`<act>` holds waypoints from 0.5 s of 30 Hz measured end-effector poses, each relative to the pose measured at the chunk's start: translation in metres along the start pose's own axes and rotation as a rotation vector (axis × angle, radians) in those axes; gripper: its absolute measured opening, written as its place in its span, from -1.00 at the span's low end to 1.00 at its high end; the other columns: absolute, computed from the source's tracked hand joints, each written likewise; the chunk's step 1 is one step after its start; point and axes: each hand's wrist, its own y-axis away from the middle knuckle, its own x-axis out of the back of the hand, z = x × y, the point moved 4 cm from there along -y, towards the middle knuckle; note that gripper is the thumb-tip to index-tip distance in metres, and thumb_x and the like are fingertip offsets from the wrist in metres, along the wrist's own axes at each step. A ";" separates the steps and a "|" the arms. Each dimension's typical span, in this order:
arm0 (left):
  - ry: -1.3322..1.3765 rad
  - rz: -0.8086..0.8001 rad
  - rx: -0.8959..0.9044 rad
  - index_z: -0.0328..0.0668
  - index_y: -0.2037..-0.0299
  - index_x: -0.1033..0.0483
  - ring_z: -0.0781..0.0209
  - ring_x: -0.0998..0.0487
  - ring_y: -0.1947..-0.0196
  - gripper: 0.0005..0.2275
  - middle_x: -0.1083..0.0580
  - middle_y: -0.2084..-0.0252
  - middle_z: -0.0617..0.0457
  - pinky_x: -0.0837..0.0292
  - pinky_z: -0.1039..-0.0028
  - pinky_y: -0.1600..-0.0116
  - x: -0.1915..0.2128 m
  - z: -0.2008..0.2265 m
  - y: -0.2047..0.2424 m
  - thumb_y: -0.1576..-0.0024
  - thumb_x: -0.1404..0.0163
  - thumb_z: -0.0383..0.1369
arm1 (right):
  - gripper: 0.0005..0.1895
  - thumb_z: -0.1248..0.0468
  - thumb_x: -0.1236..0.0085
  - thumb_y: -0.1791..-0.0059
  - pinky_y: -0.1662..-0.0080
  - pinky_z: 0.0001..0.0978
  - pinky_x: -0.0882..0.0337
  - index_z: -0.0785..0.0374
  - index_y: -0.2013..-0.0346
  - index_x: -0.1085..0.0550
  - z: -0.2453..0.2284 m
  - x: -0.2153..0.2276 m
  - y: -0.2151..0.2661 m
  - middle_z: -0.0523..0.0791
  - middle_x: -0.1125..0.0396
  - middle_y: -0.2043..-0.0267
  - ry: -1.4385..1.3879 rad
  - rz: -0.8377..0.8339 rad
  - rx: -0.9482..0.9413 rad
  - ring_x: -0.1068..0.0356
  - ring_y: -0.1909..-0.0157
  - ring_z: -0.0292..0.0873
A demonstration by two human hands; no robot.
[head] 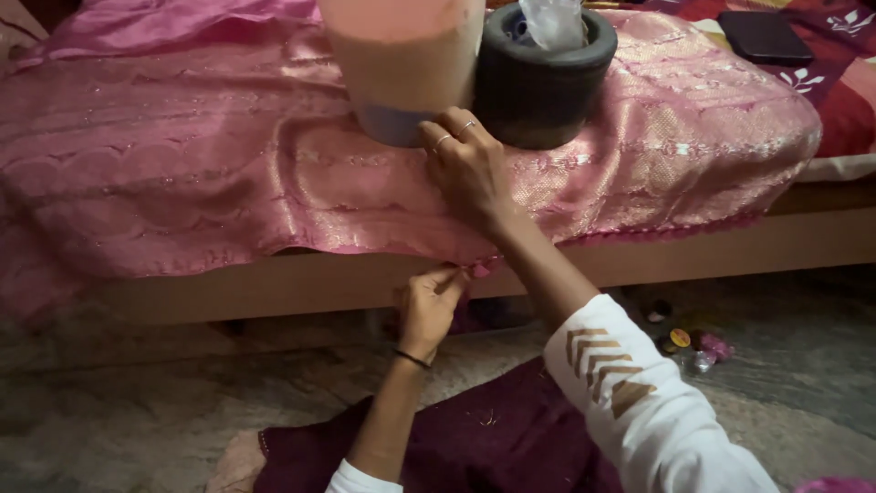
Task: The person is sewing pink decorative tassels and ribbons onto a dark purple fabric or garment.
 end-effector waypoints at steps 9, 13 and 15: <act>0.031 -0.041 0.077 -0.31 0.15 -0.70 0.47 -0.48 0.41 -0.81 -0.60 0.43 0.15 -0.42 0.58 0.24 0.005 0.015 -0.001 -0.20 -0.11 -0.34 | -0.92 0.41 -0.22 -0.02 0.11 -0.16 -0.49 0.28 0.19 -0.56 -0.001 0.006 0.017 -0.03 -0.41 0.19 -0.057 0.119 -0.002 -0.45 0.16 0.03; 0.155 -0.048 0.088 -0.39 0.15 -0.66 0.50 -0.51 0.34 -0.81 -0.60 0.34 0.20 -0.44 0.60 0.20 0.002 -0.049 -0.006 -0.17 -0.11 -0.38 | -0.96 0.40 -0.16 -0.05 0.09 -0.19 -0.51 0.29 0.20 -0.51 -0.013 0.018 0.043 0.02 -0.43 0.15 -0.046 0.179 0.024 -0.48 0.13 0.03; 0.240 -0.112 0.205 -0.39 0.15 -0.67 0.45 -0.48 0.42 -0.80 -0.56 0.39 0.16 -0.37 0.58 0.29 -0.001 -0.066 -0.004 -0.20 -0.04 -0.39 | -0.93 0.46 -0.14 -0.08 0.13 -0.12 -0.47 0.27 0.26 -0.50 -0.017 0.025 0.060 -0.05 -0.44 0.30 -0.080 0.059 -0.085 -0.49 0.21 0.02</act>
